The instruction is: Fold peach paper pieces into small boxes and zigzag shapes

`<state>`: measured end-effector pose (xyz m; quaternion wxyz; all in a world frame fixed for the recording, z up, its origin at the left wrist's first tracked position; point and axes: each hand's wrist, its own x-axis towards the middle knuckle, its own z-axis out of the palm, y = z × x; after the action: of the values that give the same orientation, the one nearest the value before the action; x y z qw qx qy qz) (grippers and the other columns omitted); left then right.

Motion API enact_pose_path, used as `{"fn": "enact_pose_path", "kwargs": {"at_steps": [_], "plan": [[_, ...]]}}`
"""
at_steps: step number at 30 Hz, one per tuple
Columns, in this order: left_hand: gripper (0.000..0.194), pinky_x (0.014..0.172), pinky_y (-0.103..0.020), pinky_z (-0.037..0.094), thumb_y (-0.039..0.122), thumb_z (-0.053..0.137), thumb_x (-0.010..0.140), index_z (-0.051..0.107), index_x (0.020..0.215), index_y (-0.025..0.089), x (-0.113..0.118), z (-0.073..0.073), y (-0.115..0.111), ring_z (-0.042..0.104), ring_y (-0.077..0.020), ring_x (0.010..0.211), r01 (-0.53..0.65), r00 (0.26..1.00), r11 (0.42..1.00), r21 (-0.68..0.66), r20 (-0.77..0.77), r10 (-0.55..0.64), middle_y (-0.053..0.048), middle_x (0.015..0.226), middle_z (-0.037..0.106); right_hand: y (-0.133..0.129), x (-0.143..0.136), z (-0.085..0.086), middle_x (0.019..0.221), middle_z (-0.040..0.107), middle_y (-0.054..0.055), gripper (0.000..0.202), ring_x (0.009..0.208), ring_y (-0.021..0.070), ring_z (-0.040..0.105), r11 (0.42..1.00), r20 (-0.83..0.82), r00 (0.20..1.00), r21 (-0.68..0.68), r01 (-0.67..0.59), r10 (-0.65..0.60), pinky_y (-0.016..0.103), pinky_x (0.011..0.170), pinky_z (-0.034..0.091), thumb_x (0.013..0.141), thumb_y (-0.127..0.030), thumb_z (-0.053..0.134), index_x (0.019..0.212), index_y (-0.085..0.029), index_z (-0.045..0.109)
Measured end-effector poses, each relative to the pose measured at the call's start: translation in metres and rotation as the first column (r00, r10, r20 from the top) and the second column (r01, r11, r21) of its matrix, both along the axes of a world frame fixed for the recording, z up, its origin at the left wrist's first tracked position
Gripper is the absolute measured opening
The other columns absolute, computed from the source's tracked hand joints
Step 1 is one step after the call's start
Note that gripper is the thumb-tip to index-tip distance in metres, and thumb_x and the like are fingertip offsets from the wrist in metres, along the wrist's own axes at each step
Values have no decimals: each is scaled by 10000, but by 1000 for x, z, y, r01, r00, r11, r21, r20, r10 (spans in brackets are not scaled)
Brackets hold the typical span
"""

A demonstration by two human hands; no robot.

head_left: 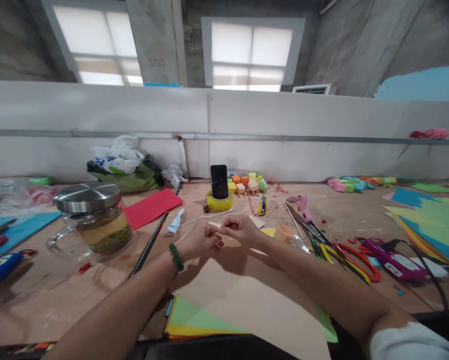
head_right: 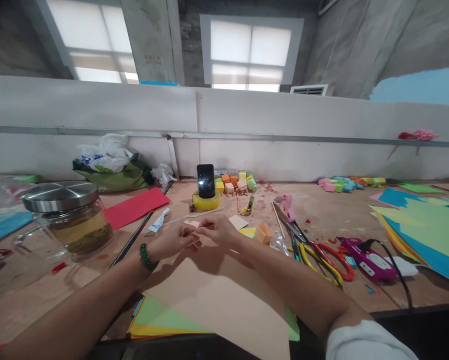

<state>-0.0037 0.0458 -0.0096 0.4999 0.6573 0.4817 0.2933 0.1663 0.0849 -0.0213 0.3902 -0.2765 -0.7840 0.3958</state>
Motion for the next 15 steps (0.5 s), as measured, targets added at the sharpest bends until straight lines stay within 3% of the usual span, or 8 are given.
{"fn": "enact_pose_path", "kwargs": {"at_steps": [4, 8, 12, 15], "plan": [[127, 551, -216, 477, 221, 613, 721, 589, 612, 160, 0, 2, -1, 644, -136, 570, -22, 999, 1000, 20, -25, 23, 0, 612, 675, 4, 3, 2, 585, 549, -17, 328, 551, 90, 448, 997, 45, 998, 64, 47, -50, 218, 531, 352, 736, -440, 679, 631, -140, 600], [182, 553, -224, 489, 243, 627, 727, 555, 585, 156, -2, 5, -1, 648, -139, 577, -6, 1000, 1000, -13, -14, 6, -13, 602, 670, 9, 11, 8, 540, 462, -48, 389, 514, 69, 366, 1000, 56, 998, -25, 9, -8, 214, 492, 285, 686, -486, 721, 585, -140, 577], [224, 531, -240, 502, 286, 667, 704, 531, 590, 148, -8, 5, 3, 652, -148, 576, 15, 1000, 999, -51, 26, -14, -41, 649, 682, 17, 19, 12, 563, 480, -41, 447, 540, 80, 415, 984, -25, 999, -176, -29, 25, 221, 531, 361, 643, -566, 720, 616, -147, 568], [261, 535, -251, 512, 358, 705, 688, 578, 651, 132, -14, 4, 6, 660, -161, 592, 49, 997, 996, -68, 61, -45, -66, 683, 700, 18, 19, 12, 629, 521, -25, 456, 588, 93, 476, 979, -62, 998, -203, 7, -20, 227, 572, 425, 702, -607, 644, 674, -161, 549]]}}
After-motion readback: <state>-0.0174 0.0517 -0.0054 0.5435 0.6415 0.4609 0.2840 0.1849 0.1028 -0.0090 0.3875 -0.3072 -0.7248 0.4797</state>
